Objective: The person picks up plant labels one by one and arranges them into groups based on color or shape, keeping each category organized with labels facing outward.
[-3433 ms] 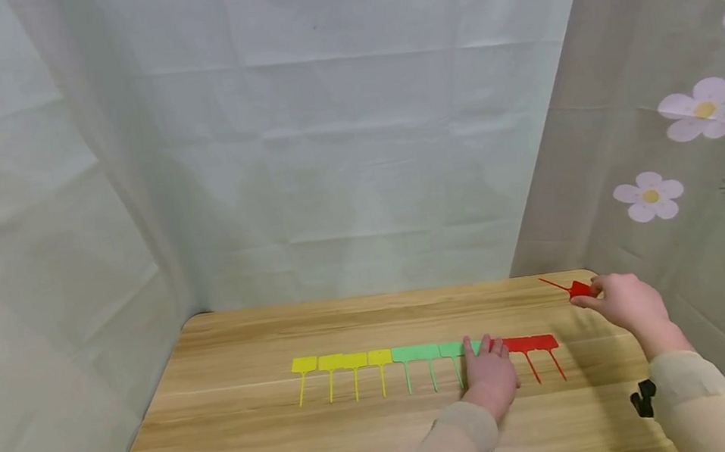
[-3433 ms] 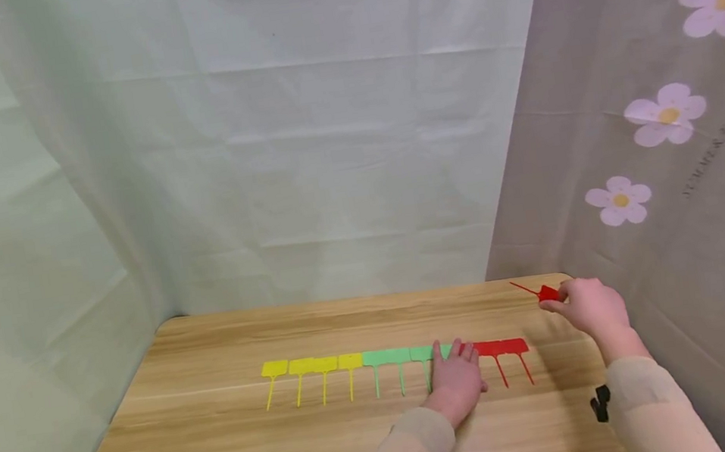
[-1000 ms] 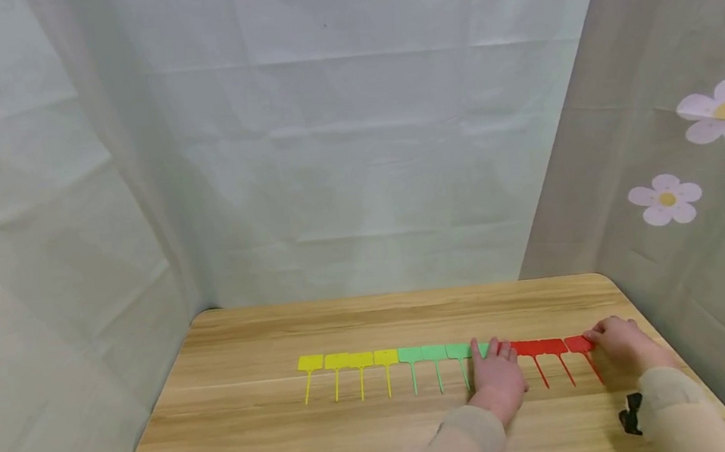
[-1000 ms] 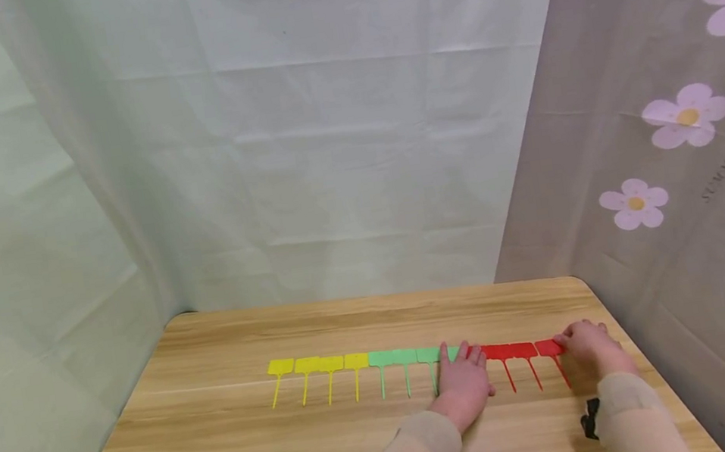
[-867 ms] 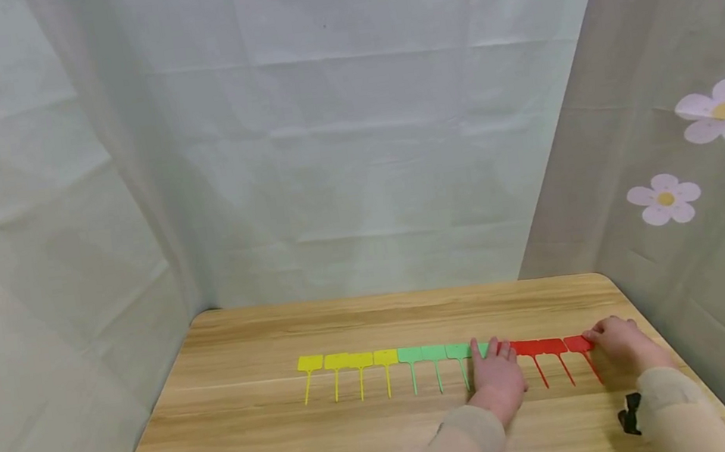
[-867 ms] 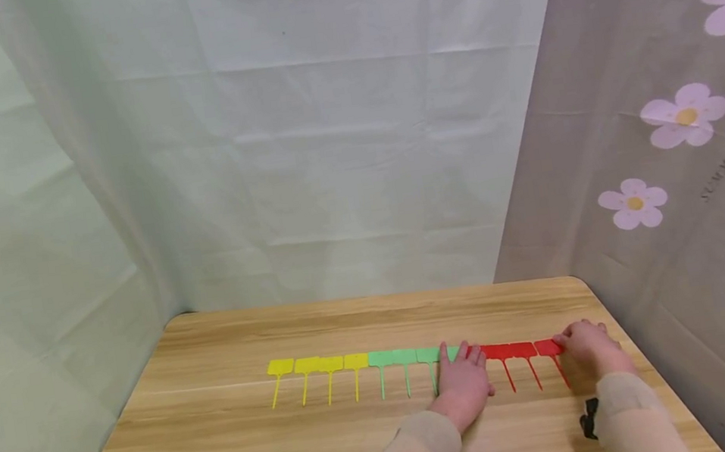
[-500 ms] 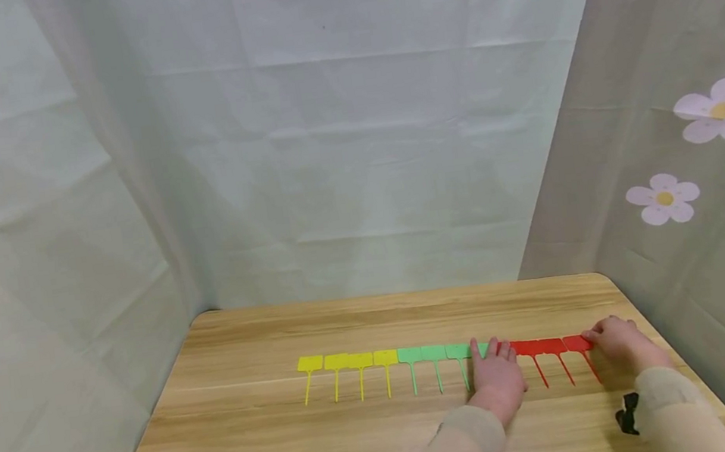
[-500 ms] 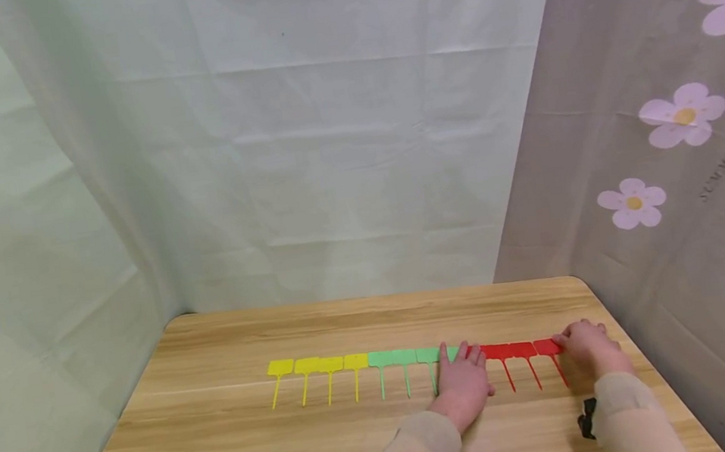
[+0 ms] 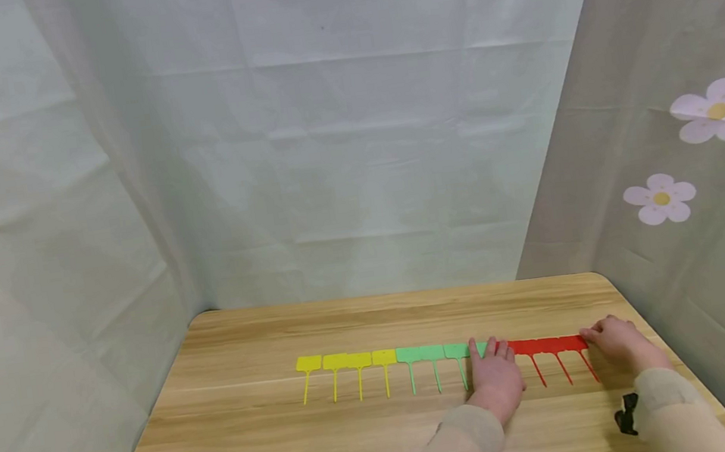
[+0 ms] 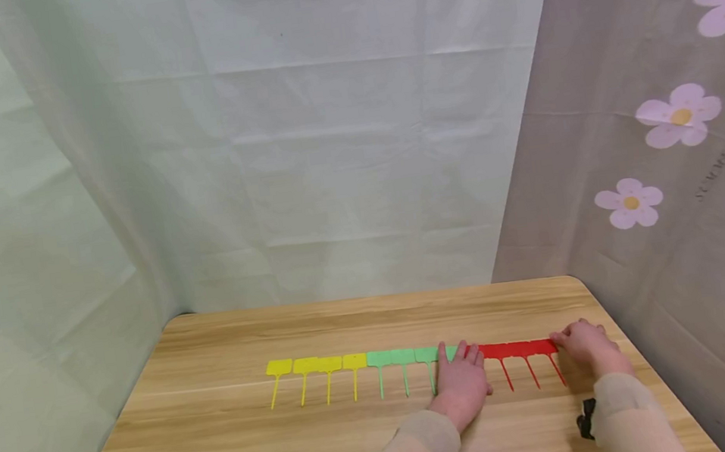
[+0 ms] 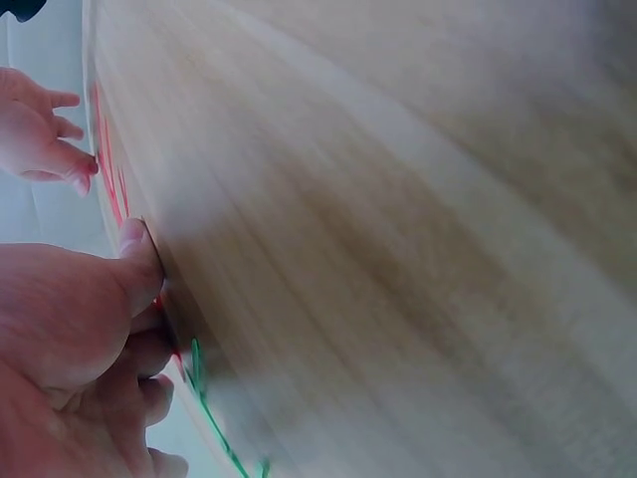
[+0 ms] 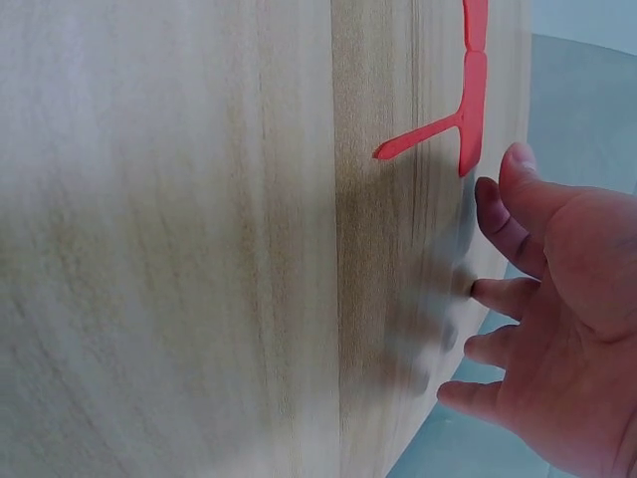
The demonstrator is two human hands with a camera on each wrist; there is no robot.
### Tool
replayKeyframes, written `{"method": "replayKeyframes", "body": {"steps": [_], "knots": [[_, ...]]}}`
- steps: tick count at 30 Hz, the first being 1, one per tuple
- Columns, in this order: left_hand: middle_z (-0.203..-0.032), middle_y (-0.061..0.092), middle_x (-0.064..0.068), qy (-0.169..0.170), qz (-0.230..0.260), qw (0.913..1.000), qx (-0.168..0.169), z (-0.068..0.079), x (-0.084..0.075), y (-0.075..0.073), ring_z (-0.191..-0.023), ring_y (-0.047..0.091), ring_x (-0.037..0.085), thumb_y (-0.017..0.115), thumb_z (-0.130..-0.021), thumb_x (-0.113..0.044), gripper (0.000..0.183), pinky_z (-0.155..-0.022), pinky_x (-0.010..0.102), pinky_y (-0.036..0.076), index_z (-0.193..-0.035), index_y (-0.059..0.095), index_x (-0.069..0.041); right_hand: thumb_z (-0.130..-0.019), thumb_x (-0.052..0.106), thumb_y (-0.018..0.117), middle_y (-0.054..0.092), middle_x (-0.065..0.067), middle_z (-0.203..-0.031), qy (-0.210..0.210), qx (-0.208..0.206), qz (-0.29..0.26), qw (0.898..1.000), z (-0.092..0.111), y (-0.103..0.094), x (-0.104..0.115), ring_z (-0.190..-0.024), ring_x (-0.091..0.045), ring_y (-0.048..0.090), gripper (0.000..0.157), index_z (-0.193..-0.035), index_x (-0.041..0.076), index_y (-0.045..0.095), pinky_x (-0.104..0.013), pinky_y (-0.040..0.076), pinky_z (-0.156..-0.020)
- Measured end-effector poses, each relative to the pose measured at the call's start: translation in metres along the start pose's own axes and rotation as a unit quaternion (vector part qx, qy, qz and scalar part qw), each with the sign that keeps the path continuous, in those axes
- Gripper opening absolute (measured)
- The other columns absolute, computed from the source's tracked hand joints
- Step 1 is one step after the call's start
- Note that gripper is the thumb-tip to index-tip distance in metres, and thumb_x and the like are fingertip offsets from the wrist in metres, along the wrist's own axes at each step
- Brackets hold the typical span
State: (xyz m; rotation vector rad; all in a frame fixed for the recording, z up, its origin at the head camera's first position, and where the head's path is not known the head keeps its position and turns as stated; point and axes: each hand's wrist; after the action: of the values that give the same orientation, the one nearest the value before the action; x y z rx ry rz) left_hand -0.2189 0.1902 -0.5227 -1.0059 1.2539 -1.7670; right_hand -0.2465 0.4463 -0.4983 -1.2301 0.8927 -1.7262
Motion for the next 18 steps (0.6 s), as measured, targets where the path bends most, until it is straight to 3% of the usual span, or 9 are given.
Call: {"method": "replayKeyframes", "body": {"steps": [12, 18], "knots": [[-0.161, 0.023, -0.019, -0.004, -0.016, 0.9994, -0.031, 0.0052, 0.0002, 0.0040, -0.151, 0.011, 0.009, 0.047, -0.096, -0.064, 0.066, -0.120, 0.051, 0.012, -0.155, 0.030, -0.039, -0.103, 0.040, 0.052, 0.061, -0.013, -0.089, -0.002, -0.002, -0.009, 1.000, 0.0052, -0.0033, 0.0009, -0.086, -0.031, 0.053, 0.050, -0.107, -0.007, 0.064, -0.044, 0.043, -0.076], [-0.162, 0.021, -0.018, -0.003, -0.016, 0.9989, -0.043, 0.0072, -0.0005, 0.0060, -0.151, 0.012, 0.010, 0.046, -0.096, -0.064, 0.067, -0.120, 0.051, 0.012, -0.155, 0.029, -0.038, -0.102, 0.045, 0.051, 0.060, -0.013, -0.088, 0.007, 0.001, -0.016, 1.000, 0.0092, -0.0044, -0.0004, -0.087, -0.032, 0.052, 0.054, -0.108, -0.008, 0.063, -0.044, 0.043, -0.076]]}}
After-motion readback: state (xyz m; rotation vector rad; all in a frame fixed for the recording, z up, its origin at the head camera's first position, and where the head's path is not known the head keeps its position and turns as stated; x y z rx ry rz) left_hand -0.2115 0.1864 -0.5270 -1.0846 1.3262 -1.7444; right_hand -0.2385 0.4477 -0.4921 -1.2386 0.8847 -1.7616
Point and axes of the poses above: each hand's wrist, its own z-axis away from the middle knuckle, its own y-axis out of the palm, x = y × z
